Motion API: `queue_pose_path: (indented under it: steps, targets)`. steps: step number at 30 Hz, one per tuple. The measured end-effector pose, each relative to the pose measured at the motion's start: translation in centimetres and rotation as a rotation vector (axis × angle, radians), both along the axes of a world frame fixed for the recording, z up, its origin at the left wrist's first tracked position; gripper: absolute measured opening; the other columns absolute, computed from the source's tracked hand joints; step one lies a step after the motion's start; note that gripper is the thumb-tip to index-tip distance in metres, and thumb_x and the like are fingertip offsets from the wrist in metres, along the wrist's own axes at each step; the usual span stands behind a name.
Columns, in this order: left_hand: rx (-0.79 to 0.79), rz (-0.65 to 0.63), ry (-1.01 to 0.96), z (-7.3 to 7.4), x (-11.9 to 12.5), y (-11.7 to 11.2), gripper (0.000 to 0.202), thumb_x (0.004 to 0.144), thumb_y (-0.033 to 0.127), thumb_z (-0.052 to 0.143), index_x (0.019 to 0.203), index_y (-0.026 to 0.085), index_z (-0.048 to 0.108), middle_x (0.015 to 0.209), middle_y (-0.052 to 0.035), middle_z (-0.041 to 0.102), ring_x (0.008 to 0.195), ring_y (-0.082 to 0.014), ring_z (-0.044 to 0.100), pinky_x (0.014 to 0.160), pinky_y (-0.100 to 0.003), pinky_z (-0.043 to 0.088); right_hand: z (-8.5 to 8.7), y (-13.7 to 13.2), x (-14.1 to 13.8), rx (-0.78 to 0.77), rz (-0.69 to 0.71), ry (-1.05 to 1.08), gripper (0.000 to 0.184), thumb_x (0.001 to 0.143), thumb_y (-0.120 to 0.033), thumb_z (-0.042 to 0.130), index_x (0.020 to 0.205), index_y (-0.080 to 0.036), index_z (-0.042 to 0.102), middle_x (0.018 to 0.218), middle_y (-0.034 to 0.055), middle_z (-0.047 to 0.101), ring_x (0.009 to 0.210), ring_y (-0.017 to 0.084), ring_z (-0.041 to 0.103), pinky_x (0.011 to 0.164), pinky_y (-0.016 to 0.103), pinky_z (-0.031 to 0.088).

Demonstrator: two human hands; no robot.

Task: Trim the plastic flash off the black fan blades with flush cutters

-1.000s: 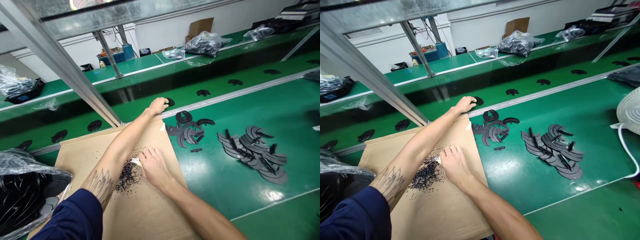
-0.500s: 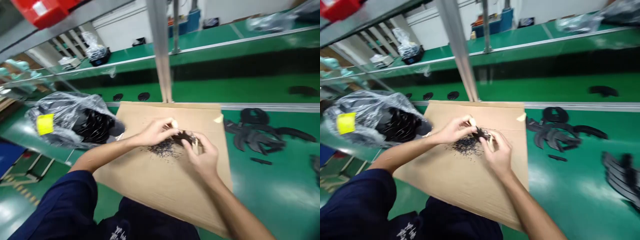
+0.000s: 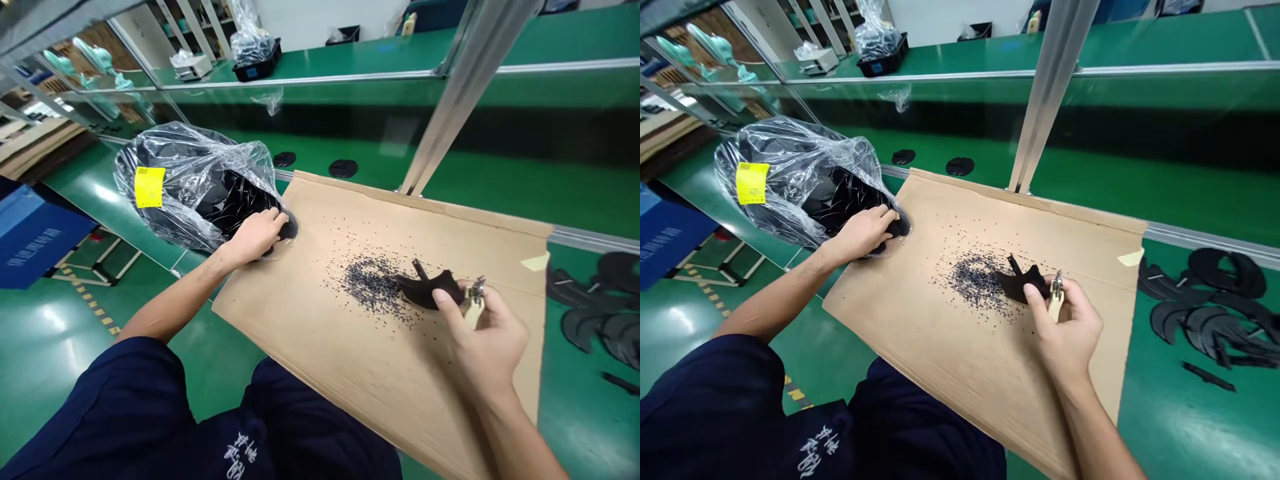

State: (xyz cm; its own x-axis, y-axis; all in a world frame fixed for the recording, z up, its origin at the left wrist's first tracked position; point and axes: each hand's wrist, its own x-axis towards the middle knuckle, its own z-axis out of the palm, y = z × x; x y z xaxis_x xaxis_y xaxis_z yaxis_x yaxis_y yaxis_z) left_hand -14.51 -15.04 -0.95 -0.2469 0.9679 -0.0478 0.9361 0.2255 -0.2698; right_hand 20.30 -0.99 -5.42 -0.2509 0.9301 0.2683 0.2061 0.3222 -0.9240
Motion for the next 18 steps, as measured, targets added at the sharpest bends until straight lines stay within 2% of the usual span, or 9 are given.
queue_pose_path:
  steps: [2,4,6,8,11,14,16,18]
  targets:
    - [0.128,-0.026,-0.145,0.1,0.2,0.2,0.004,0.093,0.014,0.060,0.096,0.016,0.060,0.095,-0.0086,0.064,0.086,-0.0229,0.064,0.069,-0.031,0.047,0.0,-0.1,-0.1,-0.065,0.025,-0.004,0.032,0.075,-0.048,0.082,0.086,-0.022,0.068,0.073,-0.0001,0.061,0.064,0.016,0.054,0.060,0.031,0.047]
    - [0.289,-0.114,-0.388,0.2,1.4,0.7,0.010,0.095,0.019,0.061,0.086,0.017,0.056,0.083,-0.0028,0.060,0.073,-0.0163,0.059,0.064,-0.027,0.043,0.1,-0.3,-0.2,-0.145,0.069,-0.005,0.033,0.074,-0.048,0.083,0.085,-0.022,0.067,0.071,-0.0015,0.057,0.061,0.014,0.049,0.057,0.029,0.043]
    - [0.426,-0.217,-0.693,0.1,3.6,1.4,0.017,0.095,0.025,0.063,0.083,0.018,0.053,0.073,0.0020,0.054,0.063,-0.0110,0.051,0.060,-0.023,0.041,0.3,-0.7,-0.2,-0.224,0.115,0.005,0.034,0.073,-0.049,0.083,0.085,-0.022,0.066,0.071,-0.0023,0.055,0.061,0.013,0.045,0.057,0.028,0.040]
    - [0.487,-0.288,-0.984,-0.5,6.6,2.2,0.018,0.096,0.030,0.064,0.087,0.018,0.055,0.072,0.0031,0.054,0.062,-0.0089,0.051,0.059,-0.021,0.043,0.5,-1.1,-0.1,-0.292,0.154,0.026,0.036,0.073,-0.050,0.083,0.084,-0.022,0.064,0.072,-0.0026,0.053,0.062,0.013,0.044,0.058,0.028,0.039]
    - [0.499,-0.327,-1.291,-1.9,11.4,3.4,0.022,0.095,0.034,0.067,0.107,0.017,0.060,0.083,-0.0003,0.063,0.069,-0.0096,0.060,0.061,-0.020,0.050,0.8,-1.8,0.0,-0.384,0.234,0.039,0.037,0.073,-0.050,0.084,0.082,-0.022,0.062,0.072,-0.0031,0.052,0.063,0.012,0.043,0.060,0.028,0.039]
    - [0.516,-0.342,-1.348,-3.5,14.3,4.1,0.032,0.094,0.035,0.071,0.117,0.016,0.061,0.080,0.0006,0.064,0.060,-0.0073,0.057,0.054,-0.017,0.049,0.8,-2.3,0.0,-0.453,0.317,0.042,0.037,0.074,-0.051,0.083,0.081,-0.021,0.061,0.069,-0.0041,0.050,0.062,0.012,0.041,0.061,0.027,0.039]
    - [0.561,-0.398,-1.251,-4.3,15.1,4.2,0.027,0.094,0.034,0.071,0.114,0.016,0.065,0.077,0.0015,0.064,0.055,-0.0061,0.053,0.052,-0.017,0.048,0.6,-2.4,0.0,-0.482,0.345,0.055,0.038,0.075,-0.052,0.083,0.082,-0.021,0.062,0.070,-0.0039,0.051,0.064,0.012,0.043,0.062,0.027,0.041]
    - [0.621,-0.471,-1.138,-4.9,15.3,4.2,0.025,0.095,0.031,0.069,0.115,0.016,0.067,0.085,-0.0014,0.069,0.062,-0.0078,0.059,0.059,-0.019,0.053,0.4,-2.3,0.0,-0.504,0.358,0.064,0.039,0.074,-0.053,0.083,0.084,-0.021,0.063,0.075,-0.0029,0.055,0.068,0.014,0.048,0.065,0.028,0.044]
